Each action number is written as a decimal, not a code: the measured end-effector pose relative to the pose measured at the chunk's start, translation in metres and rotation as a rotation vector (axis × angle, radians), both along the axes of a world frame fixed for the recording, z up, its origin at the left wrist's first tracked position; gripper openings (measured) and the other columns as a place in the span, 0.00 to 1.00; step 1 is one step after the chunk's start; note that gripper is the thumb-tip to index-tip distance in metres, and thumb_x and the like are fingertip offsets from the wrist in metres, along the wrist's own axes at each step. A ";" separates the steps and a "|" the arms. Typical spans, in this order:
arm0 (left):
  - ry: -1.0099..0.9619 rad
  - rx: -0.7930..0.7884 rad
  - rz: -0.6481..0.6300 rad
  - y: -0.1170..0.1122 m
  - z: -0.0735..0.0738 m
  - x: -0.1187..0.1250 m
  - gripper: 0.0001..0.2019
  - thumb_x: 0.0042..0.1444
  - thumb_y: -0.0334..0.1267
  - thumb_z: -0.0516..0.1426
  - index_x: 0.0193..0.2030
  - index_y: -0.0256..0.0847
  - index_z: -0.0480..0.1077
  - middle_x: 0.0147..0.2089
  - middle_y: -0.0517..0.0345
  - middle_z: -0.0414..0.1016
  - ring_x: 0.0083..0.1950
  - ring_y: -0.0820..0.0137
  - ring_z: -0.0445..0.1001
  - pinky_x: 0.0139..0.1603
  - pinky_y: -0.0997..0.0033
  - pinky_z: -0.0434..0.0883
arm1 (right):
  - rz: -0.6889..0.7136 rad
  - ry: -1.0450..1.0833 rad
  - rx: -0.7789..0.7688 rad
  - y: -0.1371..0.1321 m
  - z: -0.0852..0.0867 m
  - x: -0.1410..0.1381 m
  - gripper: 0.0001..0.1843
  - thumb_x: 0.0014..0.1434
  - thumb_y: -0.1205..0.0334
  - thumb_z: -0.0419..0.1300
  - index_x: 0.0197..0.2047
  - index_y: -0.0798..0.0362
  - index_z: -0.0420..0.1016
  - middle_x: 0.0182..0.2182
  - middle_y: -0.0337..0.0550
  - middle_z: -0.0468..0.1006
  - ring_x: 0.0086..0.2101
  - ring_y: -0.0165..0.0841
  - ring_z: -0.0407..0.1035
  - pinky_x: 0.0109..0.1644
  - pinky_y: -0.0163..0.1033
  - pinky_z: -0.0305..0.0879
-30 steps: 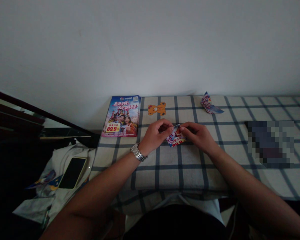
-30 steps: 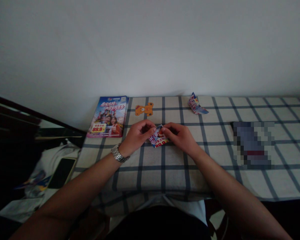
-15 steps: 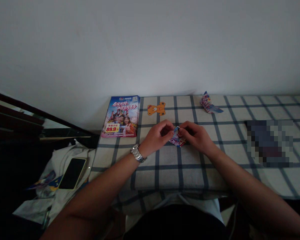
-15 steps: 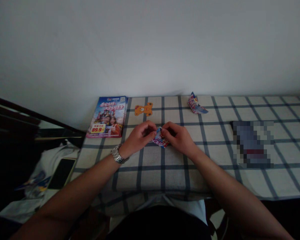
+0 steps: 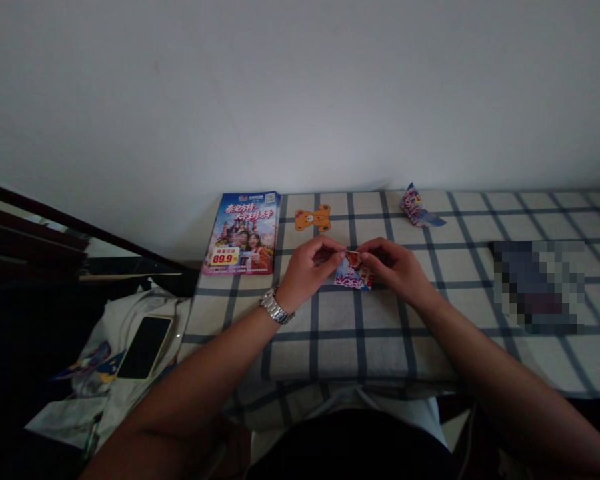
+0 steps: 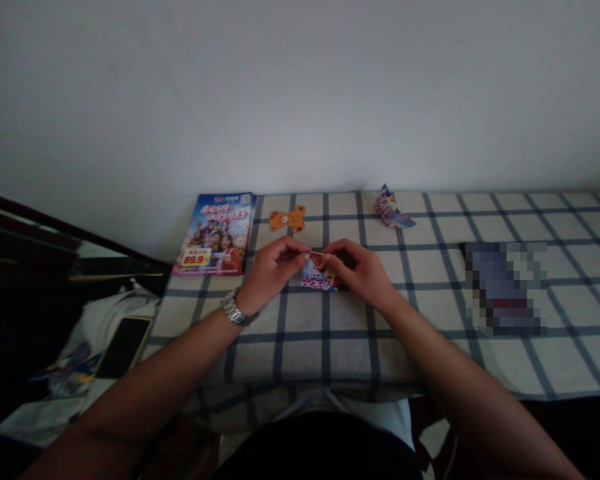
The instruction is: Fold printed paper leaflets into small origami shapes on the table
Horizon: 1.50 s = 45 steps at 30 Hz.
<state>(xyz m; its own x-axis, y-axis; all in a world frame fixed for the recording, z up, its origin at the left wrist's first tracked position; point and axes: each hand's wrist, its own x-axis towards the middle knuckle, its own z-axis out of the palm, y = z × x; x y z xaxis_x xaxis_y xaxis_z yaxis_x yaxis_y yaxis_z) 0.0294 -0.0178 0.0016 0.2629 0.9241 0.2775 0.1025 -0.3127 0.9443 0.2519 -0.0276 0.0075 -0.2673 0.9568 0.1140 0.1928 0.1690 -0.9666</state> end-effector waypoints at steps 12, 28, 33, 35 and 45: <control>-0.002 0.013 -0.014 0.000 -0.001 0.002 0.08 0.67 0.43 0.63 0.44 0.40 0.76 0.42 0.55 0.82 0.42 0.72 0.81 0.45 0.73 0.79 | -0.071 0.011 -0.020 0.001 0.000 0.000 0.15 0.65 0.47 0.67 0.41 0.51 0.81 0.34 0.44 0.85 0.32 0.35 0.78 0.35 0.39 0.74; 0.091 0.024 -0.069 -0.004 -0.003 0.004 0.08 0.67 0.40 0.63 0.50 0.45 0.79 0.46 0.57 0.84 0.45 0.71 0.83 0.49 0.71 0.80 | -0.041 -0.059 0.019 -0.001 0.000 0.001 0.14 0.66 0.48 0.66 0.42 0.51 0.81 0.33 0.42 0.85 0.31 0.33 0.77 0.35 0.39 0.73; 0.066 0.063 -0.002 -0.005 0.003 0.002 0.07 0.67 0.40 0.63 0.48 0.44 0.80 0.46 0.56 0.85 0.44 0.70 0.83 0.49 0.69 0.81 | -0.052 0.018 0.007 0.000 0.001 0.000 0.17 0.64 0.46 0.68 0.47 0.50 0.82 0.35 0.43 0.85 0.32 0.34 0.78 0.34 0.39 0.75; 0.071 0.083 0.019 -0.005 0.005 0.001 0.07 0.67 0.40 0.62 0.48 0.44 0.80 0.46 0.56 0.85 0.45 0.70 0.83 0.49 0.70 0.81 | -0.065 0.063 0.006 0.001 0.001 0.000 0.19 0.62 0.46 0.70 0.50 0.49 0.81 0.40 0.45 0.86 0.36 0.36 0.79 0.39 0.41 0.77; 0.063 0.140 0.037 -0.004 0.009 -0.001 0.05 0.68 0.38 0.62 0.48 0.43 0.79 0.47 0.55 0.84 0.46 0.72 0.83 0.49 0.73 0.81 | -0.086 0.109 -0.026 0.002 0.000 0.002 0.17 0.62 0.45 0.70 0.44 0.48 0.82 0.38 0.43 0.86 0.35 0.36 0.78 0.39 0.41 0.77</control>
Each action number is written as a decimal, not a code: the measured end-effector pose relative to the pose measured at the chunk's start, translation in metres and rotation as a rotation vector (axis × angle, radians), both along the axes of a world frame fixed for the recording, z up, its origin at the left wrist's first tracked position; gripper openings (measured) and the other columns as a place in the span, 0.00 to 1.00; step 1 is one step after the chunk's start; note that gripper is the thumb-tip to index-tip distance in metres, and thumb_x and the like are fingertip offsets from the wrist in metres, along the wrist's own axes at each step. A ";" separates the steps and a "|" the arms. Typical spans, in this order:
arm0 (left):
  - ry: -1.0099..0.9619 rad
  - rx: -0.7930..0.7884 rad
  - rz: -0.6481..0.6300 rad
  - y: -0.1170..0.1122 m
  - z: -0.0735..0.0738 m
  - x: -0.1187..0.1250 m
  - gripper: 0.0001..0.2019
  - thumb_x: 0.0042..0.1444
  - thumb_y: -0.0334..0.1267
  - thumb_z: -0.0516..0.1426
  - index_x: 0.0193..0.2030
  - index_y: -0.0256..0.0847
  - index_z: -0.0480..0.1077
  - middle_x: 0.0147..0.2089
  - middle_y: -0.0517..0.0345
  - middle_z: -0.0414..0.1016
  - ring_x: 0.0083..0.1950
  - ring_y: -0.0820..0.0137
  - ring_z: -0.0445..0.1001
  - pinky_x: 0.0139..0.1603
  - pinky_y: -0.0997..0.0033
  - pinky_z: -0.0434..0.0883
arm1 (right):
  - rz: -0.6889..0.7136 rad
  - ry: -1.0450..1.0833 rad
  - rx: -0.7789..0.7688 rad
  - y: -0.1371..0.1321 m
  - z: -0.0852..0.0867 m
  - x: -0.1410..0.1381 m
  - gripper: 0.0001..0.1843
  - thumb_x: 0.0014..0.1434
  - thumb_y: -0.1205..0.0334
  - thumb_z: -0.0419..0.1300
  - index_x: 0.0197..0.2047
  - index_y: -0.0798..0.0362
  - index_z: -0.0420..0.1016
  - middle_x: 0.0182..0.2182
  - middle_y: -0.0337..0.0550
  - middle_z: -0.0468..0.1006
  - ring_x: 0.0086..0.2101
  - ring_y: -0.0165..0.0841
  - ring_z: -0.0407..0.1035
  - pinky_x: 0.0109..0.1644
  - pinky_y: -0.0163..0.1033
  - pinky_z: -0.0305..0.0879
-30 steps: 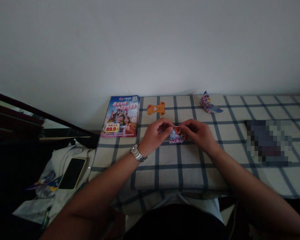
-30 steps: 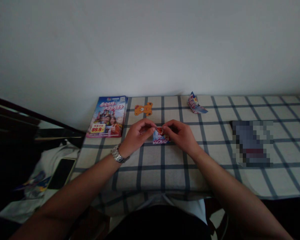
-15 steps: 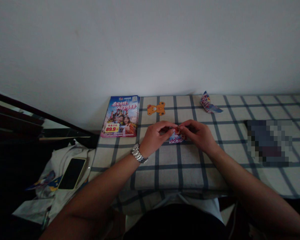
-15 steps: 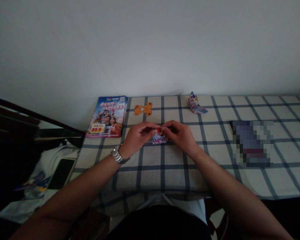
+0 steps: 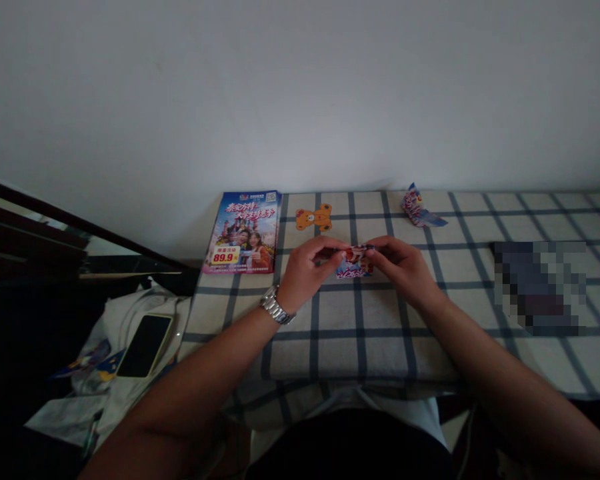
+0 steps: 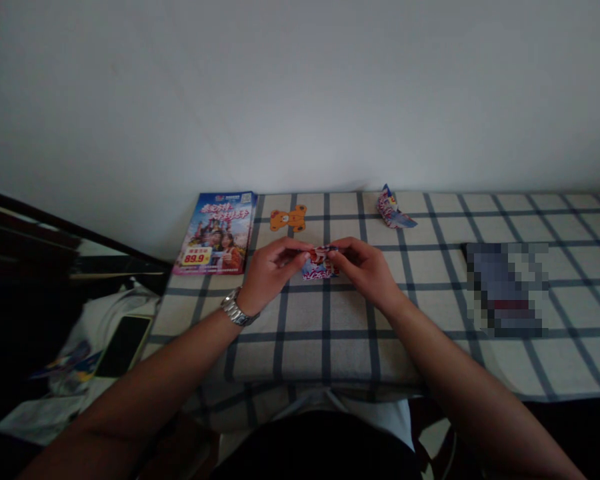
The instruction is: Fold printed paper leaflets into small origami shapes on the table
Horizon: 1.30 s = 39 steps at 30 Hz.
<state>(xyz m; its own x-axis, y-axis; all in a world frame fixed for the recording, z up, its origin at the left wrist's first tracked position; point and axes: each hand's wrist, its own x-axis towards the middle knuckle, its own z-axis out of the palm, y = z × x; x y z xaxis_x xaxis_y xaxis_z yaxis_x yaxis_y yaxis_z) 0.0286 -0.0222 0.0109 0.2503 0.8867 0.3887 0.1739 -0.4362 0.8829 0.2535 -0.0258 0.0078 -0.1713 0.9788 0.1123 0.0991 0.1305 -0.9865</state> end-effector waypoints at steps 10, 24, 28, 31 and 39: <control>-0.001 -0.014 -0.003 -0.001 0.000 0.000 0.06 0.68 0.41 0.63 0.48 0.44 0.79 0.47 0.55 0.85 0.46 0.71 0.83 0.49 0.72 0.82 | 0.000 -0.006 0.009 0.000 -0.003 0.004 0.16 0.65 0.46 0.68 0.47 0.48 0.84 0.42 0.44 0.87 0.40 0.39 0.80 0.46 0.44 0.79; -0.074 -0.073 -0.011 0.001 -0.004 -0.001 0.08 0.67 0.42 0.64 0.47 0.43 0.79 0.47 0.55 0.85 0.46 0.71 0.84 0.49 0.72 0.82 | -0.007 0.022 -0.021 -0.001 0.000 0.005 0.17 0.67 0.44 0.65 0.49 0.46 0.85 0.44 0.43 0.87 0.42 0.38 0.81 0.49 0.45 0.80; -0.080 -0.067 -0.006 0.000 -0.003 0.000 0.07 0.66 0.42 0.64 0.47 0.43 0.79 0.47 0.55 0.85 0.46 0.71 0.84 0.49 0.71 0.82 | -0.016 0.019 0.006 0.000 0.000 0.004 0.16 0.62 0.45 0.70 0.46 0.47 0.85 0.42 0.44 0.87 0.40 0.38 0.80 0.46 0.44 0.80; -0.048 -0.068 -0.004 0.000 -0.002 0.000 0.07 0.66 0.42 0.64 0.47 0.44 0.79 0.47 0.55 0.85 0.47 0.71 0.84 0.50 0.70 0.82 | -0.022 0.005 0.019 0.001 0.000 0.003 0.16 0.61 0.45 0.71 0.44 0.47 0.84 0.39 0.44 0.86 0.36 0.37 0.79 0.41 0.43 0.80; -0.058 -0.071 -0.025 0.000 -0.003 0.000 0.08 0.67 0.43 0.64 0.47 0.43 0.80 0.47 0.54 0.85 0.47 0.70 0.84 0.50 0.70 0.82 | -0.032 0.002 0.024 0.000 -0.002 0.005 0.14 0.62 0.46 0.70 0.41 0.48 0.83 0.35 0.42 0.85 0.34 0.36 0.78 0.40 0.42 0.78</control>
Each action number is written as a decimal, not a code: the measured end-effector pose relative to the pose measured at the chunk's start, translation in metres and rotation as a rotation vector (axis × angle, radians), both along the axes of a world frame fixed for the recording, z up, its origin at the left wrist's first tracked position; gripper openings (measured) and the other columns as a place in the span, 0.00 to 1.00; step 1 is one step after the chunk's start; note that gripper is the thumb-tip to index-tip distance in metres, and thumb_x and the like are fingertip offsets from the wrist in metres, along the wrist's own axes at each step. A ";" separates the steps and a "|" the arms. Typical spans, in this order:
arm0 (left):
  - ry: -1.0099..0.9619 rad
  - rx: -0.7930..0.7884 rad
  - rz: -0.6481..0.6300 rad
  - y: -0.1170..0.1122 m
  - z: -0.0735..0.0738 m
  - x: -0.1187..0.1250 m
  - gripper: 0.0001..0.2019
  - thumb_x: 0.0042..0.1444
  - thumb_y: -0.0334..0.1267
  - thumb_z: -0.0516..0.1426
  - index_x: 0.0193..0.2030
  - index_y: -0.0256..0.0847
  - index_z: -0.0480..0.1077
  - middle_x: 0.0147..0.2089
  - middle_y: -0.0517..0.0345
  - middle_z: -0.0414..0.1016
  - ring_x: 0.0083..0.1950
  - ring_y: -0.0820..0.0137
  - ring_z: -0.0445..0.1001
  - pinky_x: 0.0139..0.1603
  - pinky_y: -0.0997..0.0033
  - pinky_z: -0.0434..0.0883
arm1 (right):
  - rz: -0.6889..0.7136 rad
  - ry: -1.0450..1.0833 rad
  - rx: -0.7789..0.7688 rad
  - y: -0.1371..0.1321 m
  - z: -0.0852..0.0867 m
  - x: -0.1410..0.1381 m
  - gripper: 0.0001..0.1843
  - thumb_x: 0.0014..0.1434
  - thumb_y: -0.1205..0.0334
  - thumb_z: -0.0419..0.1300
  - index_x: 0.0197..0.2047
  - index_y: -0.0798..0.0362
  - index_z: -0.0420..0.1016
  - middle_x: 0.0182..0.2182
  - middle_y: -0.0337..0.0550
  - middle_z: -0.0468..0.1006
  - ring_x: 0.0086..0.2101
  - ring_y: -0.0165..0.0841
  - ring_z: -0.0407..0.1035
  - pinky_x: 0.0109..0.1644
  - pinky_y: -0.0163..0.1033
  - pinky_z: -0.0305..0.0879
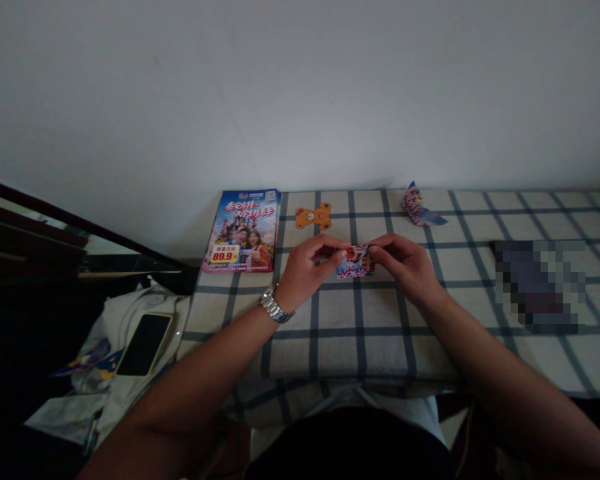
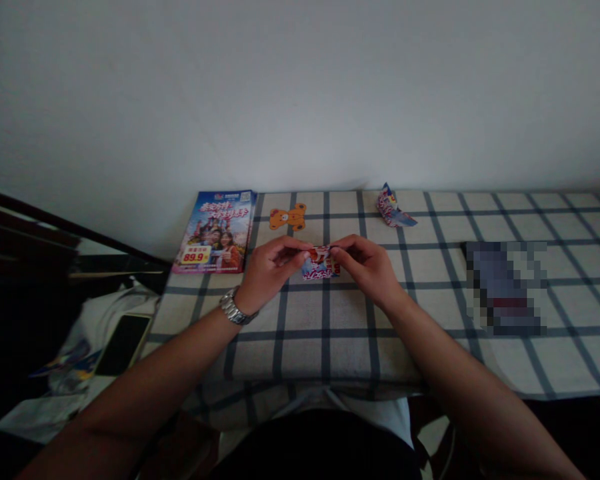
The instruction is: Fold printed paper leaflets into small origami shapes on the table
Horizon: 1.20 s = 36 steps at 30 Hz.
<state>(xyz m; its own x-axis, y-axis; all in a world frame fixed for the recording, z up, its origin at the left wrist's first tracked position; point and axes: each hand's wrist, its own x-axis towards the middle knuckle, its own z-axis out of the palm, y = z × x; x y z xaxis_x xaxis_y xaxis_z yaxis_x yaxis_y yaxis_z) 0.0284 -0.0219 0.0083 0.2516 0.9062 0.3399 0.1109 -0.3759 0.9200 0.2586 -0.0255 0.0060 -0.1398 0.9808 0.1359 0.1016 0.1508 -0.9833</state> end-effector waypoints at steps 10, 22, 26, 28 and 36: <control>-0.035 -0.036 -0.026 0.001 -0.001 0.000 0.08 0.66 0.43 0.64 0.47 0.43 0.79 0.47 0.54 0.85 0.47 0.70 0.84 0.51 0.69 0.82 | -0.004 0.023 -0.022 0.001 0.002 0.000 0.13 0.61 0.48 0.72 0.39 0.48 0.84 0.33 0.41 0.85 0.33 0.35 0.77 0.38 0.40 0.76; -0.002 0.001 -0.037 -0.001 0.001 0.001 0.07 0.67 0.42 0.64 0.47 0.43 0.80 0.46 0.55 0.85 0.44 0.72 0.84 0.47 0.73 0.81 | 0.084 -0.068 -0.061 -0.001 0.004 -0.003 0.17 0.62 0.45 0.70 0.41 0.50 0.85 0.33 0.44 0.85 0.31 0.34 0.75 0.35 0.38 0.70; 0.022 0.002 -0.048 0.000 0.000 0.000 0.09 0.68 0.43 0.63 0.49 0.43 0.79 0.47 0.54 0.85 0.47 0.70 0.84 0.48 0.71 0.81 | 0.063 -0.084 -0.045 -0.001 0.004 -0.003 0.17 0.63 0.45 0.69 0.38 0.51 0.84 0.31 0.42 0.83 0.30 0.33 0.72 0.33 0.38 0.67; 0.026 0.002 -0.048 0.000 -0.001 0.000 0.09 0.68 0.43 0.63 0.49 0.43 0.79 0.47 0.55 0.85 0.46 0.71 0.84 0.48 0.72 0.81 | 0.066 -0.104 -0.038 -0.001 0.004 -0.002 0.17 0.64 0.44 0.68 0.37 0.51 0.84 0.30 0.42 0.82 0.30 0.33 0.72 0.34 0.38 0.66; 0.029 -0.020 -0.039 -0.001 0.002 0.000 0.10 0.67 0.44 0.63 0.48 0.42 0.79 0.45 0.54 0.85 0.44 0.71 0.83 0.46 0.73 0.80 | 0.091 -0.190 -0.002 0.000 0.005 -0.001 0.20 0.66 0.42 0.65 0.36 0.51 0.84 0.30 0.42 0.81 0.30 0.34 0.71 0.34 0.38 0.64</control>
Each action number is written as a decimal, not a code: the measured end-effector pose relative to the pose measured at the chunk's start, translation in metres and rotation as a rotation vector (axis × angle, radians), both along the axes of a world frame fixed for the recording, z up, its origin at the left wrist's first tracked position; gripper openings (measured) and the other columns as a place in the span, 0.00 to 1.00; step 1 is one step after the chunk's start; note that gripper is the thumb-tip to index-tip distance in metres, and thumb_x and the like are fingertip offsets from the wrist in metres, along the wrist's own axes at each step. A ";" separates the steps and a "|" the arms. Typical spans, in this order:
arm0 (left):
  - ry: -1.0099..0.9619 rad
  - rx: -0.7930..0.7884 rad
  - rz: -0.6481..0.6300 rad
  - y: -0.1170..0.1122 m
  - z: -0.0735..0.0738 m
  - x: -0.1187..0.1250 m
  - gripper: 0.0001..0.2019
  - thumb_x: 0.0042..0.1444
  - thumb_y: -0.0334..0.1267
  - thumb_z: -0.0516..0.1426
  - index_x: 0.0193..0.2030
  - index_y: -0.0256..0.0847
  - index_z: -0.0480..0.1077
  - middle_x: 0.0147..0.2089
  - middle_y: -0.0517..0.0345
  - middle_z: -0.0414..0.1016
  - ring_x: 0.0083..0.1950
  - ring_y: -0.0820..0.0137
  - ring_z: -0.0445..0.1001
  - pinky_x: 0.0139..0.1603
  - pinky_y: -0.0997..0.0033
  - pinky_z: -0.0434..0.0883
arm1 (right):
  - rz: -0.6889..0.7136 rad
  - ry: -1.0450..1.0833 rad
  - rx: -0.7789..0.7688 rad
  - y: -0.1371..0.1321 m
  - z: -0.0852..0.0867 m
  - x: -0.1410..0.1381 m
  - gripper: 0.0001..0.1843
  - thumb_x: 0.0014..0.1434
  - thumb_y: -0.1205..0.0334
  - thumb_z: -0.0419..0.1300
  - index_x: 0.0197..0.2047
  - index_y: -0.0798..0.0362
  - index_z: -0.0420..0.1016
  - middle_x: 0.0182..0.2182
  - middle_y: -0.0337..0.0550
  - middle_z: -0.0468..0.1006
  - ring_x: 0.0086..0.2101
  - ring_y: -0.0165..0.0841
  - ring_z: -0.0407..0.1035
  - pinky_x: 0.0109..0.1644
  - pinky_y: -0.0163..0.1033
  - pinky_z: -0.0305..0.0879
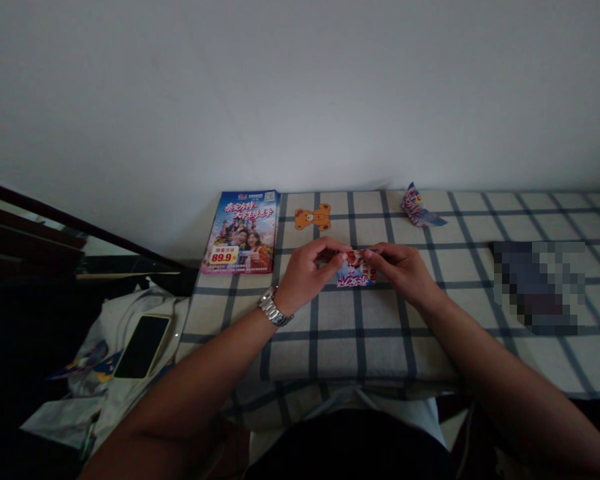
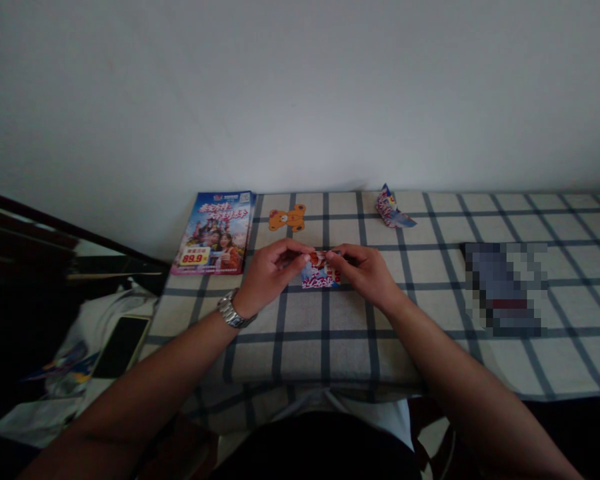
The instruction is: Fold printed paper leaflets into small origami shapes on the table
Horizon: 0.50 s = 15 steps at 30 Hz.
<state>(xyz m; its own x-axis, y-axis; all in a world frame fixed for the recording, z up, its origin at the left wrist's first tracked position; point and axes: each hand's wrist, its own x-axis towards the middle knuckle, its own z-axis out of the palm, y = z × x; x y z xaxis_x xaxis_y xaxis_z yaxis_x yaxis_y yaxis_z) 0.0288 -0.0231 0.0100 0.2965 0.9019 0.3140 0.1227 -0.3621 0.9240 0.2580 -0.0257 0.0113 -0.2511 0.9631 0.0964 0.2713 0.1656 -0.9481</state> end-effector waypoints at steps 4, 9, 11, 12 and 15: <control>0.002 0.005 0.002 0.001 -0.001 0.000 0.10 0.67 0.45 0.63 0.47 0.42 0.79 0.45 0.54 0.85 0.43 0.71 0.83 0.45 0.73 0.80 | -0.008 -0.031 0.019 0.000 0.002 0.000 0.22 0.67 0.41 0.62 0.36 0.51 0.84 0.30 0.42 0.81 0.31 0.35 0.71 0.36 0.39 0.65; 0.014 0.003 0.011 0.001 -0.001 -0.001 0.09 0.68 0.43 0.63 0.47 0.42 0.79 0.45 0.54 0.85 0.43 0.72 0.83 0.44 0.74 0.79 | -0.006 -0.058 0.021 0.000 0.005 0.000 0.25 0.69 0.39 0.59 0.35 0.52 0.82 0.29 0.42 0.79 0.31 0.35 0.69 0.35 0.38 0.64; 0.019 0.004 0.014 0.001 -0.002 0.000 0.08 0.68 0.43 0.63 0.47 0.42 0.79 0.45 0.54 0.85 0.43 0.72 0.83 0.43 0.74 0.79 | -0.006 -0.074 0.022 -0.001 0.006 -0.001 0.27 0.69 0.38 0.58 0.33 0.53 0.79 0.26 0.41 0.75 0.30 0.34 0.67 0.33 0.38 0.61; 0.021 0.003 0.015 0.001 -0.002 0.000 0.09 0.68 0.43 0.63 0.47 0.42 0.79 0.45 0.54 0.85 0.42 0.72 0.83 0.43 0.74 0.79 | -0.012 -0.081 0.022 -0.001 0.006 -0.001 0.28 0.69 0.37 0.57 0.31 0.53 0.77 0.25 0.40 0.72 0.29 0.33 0.65 0.32 0.38 0.59; 0.025 -0.003 0.016 0.002 -0.004 0.000 0.10 0.68 0.45 0.63 0.48 0.42 0.79 0.46 0.53 0.85 0.43 0.72 0.83 0.44 0.73 0.79 | -0.046 -0.073 0.011 -0.001 0.005 -0.002 0.31 0.68 0.35 0.56 0.26 0.52 0.70 0.23 0.38 0.65 0.27 0.31 0.59 0.30 0.38 0.55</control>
